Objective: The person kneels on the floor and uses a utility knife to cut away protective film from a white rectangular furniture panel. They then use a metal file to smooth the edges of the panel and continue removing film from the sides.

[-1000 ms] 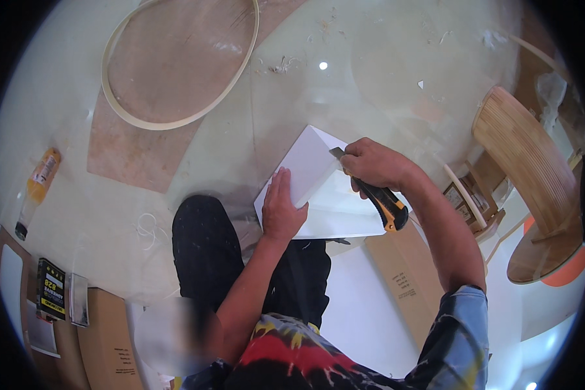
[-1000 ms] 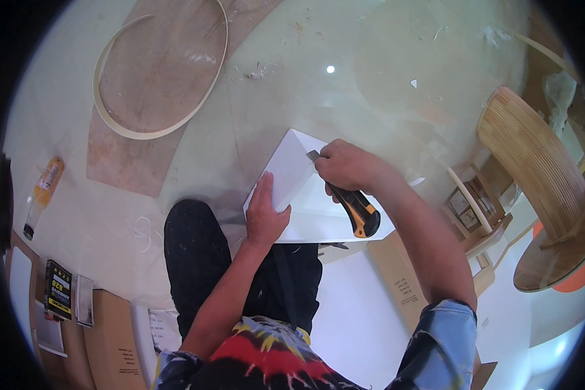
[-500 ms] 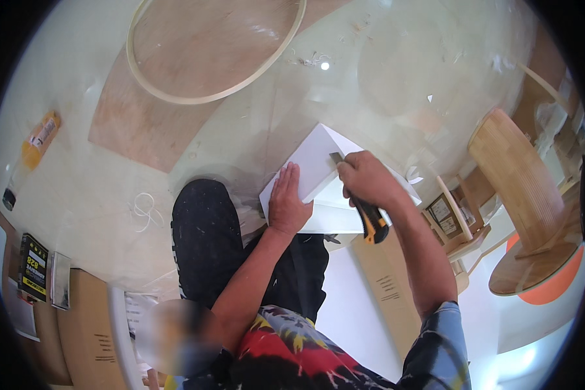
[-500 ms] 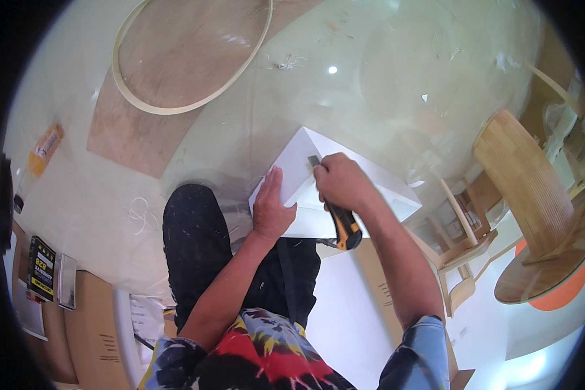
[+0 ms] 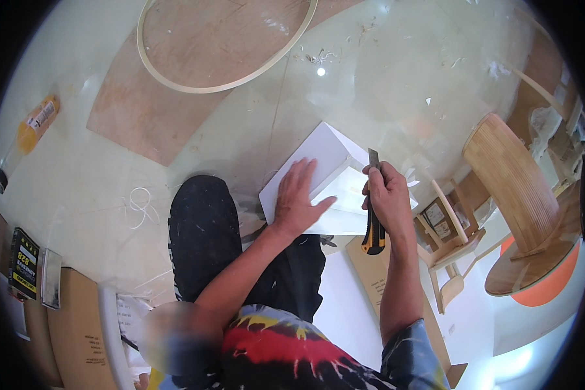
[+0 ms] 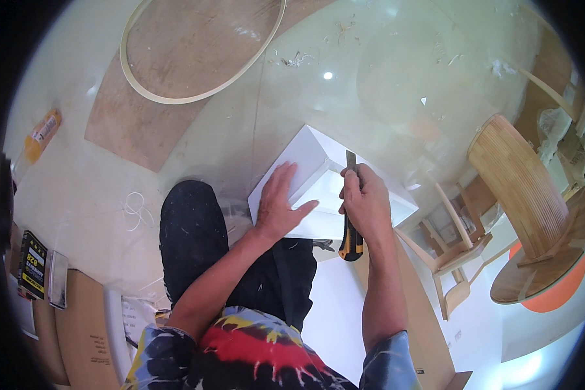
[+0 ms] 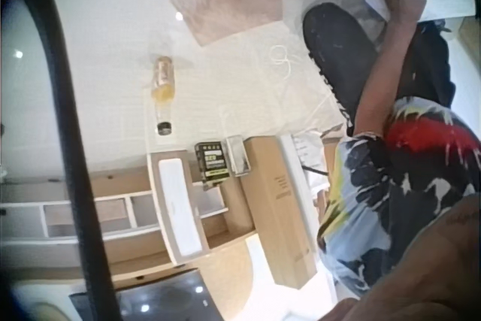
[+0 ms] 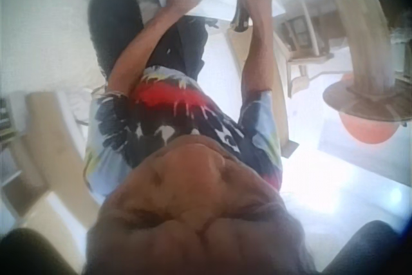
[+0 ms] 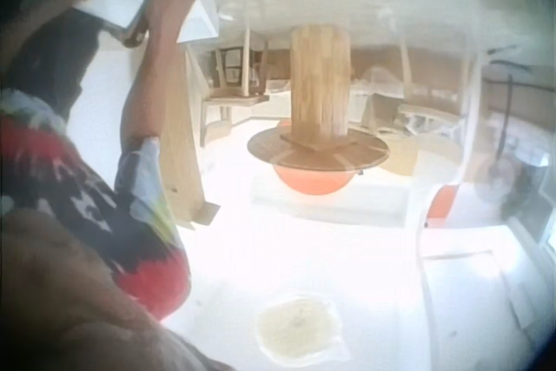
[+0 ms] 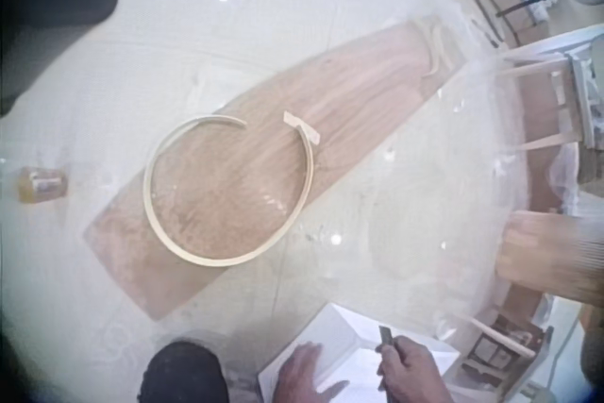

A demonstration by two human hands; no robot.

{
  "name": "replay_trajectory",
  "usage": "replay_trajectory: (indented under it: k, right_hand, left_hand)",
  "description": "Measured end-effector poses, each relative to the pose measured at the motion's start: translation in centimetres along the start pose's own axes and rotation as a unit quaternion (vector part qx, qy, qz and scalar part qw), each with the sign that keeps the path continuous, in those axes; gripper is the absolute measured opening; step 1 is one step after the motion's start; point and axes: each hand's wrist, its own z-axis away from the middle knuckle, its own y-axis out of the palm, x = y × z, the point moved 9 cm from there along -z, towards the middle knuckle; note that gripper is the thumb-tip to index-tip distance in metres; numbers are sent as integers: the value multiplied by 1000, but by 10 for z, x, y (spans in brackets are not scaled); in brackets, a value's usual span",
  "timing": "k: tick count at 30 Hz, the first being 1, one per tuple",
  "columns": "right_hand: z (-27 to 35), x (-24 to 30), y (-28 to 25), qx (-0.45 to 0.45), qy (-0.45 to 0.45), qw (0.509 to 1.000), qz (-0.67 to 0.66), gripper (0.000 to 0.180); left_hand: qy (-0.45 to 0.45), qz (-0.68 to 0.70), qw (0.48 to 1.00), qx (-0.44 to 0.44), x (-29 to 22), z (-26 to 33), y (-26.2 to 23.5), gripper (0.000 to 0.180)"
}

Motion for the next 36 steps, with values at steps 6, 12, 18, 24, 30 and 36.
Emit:
replay_trajectory:
  k: [6, 12, 18, 24, 30, 36]
  right_hand:
    - [11, -10, 12, -19, -3, 998, -66, 31]
    - [4, -12, 19, -43, -12, 999, -11, 31]
    - [1, -7, 23, -9, -4, 1000, 13, 35]
    - [0, -6, 25, -19, 11, 998, 52, 36]
    - [0, -6, 21, -53, 12, 998, 34, 33]
    - [3, -10, 28, -51, 8, 998, 34, 33]
  left_hand:
    - [56, 82, 993, -65, -37, -34, -4, 74]
    - [85, 71, 992, -64, -56, -54, -17, 30]
    - [110, 116, 984, -83, -47, -48, -19, 23]
    - [73, 160, 984, -37, -37, -62, -20, 18]
    - [92, 150, 981, -86, -51, -62, -24, 17]
    - [112, 184, 973, -80, -47, -54, -20, 15]
